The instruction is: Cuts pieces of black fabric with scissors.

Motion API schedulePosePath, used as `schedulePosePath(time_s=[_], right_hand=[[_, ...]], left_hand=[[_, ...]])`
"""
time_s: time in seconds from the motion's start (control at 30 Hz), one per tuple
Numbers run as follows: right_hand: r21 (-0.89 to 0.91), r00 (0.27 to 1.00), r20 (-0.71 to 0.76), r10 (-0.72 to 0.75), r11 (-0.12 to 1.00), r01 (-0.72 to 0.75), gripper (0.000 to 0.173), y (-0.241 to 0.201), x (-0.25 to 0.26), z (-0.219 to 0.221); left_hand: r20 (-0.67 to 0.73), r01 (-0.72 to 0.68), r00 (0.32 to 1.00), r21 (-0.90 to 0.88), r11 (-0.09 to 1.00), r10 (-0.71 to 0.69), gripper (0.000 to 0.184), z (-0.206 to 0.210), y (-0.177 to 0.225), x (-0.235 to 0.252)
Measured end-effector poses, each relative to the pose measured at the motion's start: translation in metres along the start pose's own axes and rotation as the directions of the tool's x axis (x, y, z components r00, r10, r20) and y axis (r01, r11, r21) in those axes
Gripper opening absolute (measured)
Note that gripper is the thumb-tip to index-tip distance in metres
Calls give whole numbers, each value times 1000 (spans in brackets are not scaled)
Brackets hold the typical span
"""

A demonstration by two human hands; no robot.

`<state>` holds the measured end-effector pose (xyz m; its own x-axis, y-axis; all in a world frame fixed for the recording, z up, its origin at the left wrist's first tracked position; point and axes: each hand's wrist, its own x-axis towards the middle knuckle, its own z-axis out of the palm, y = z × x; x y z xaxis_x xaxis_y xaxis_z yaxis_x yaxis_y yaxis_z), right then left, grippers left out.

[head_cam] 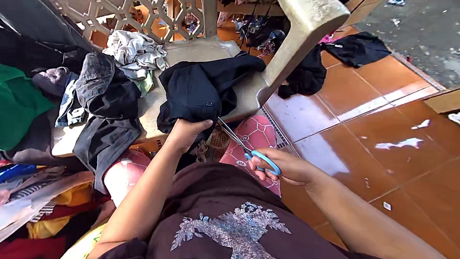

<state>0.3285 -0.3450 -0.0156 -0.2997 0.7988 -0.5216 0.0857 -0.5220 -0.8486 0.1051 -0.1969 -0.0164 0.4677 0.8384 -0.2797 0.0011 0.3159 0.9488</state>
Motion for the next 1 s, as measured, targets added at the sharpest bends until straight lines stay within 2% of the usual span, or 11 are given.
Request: schedulePosePath(time_s=[0.1,0.2,0.3,0.33,0.37,0.4,0.5,0.57,0.77,0.9,1.0], right_hand=[[-14,994,107,4,1000,-3,28,-12,13,-4],[-86,988,145,47,996,-34,28,-26,23,-7],[-104,981,174,83,992,-66,31,-31,29,-12],[-90,982,171,82,994,-67,32,-29,32,-12],[-75,983,166,79,995,-67,33,-27,36,-12],[-65,984,158,78,996,-69,34,-25,39,-10],[-81,987,121,110,992,-101,36,-21,49,-6],[-107,984,124,129,987,-116,36,-19,52,-5],[-185,978,138,153,975,-127,32,-27,53,-13],[-250,976,148,163,960,-123,29,-35,52,-17],[-294,973,158,168,949,-116,29,-40,60,-16]], left_hand=[[-14,44,999,13,999,-44,30,-9,2,-1],[1,28,1000,18,999,-28,33,-23,6,-4],[-20,-40,999,-190,981,37,24,-39,6,-5],[-31,-77,997,-277,958,72,24,-43,1,-3],[-47,-104,994,-319,942,94,32,-44,-6,-1],[-79,-115,992,-313,943,94,39,-42,-15,2],[-184,-37,983,-138,990,11,34,-32,-35,10],[-193,8,981,-66,998,-20,34,-31,-39,12],[-146,8,989,-207,978,-39,30,-36,-23,6],[-130,14,991,-185,983,-38,27,-42,-23,4],[-96,28,994,-237,971,-52,28,-40,-24,5]])
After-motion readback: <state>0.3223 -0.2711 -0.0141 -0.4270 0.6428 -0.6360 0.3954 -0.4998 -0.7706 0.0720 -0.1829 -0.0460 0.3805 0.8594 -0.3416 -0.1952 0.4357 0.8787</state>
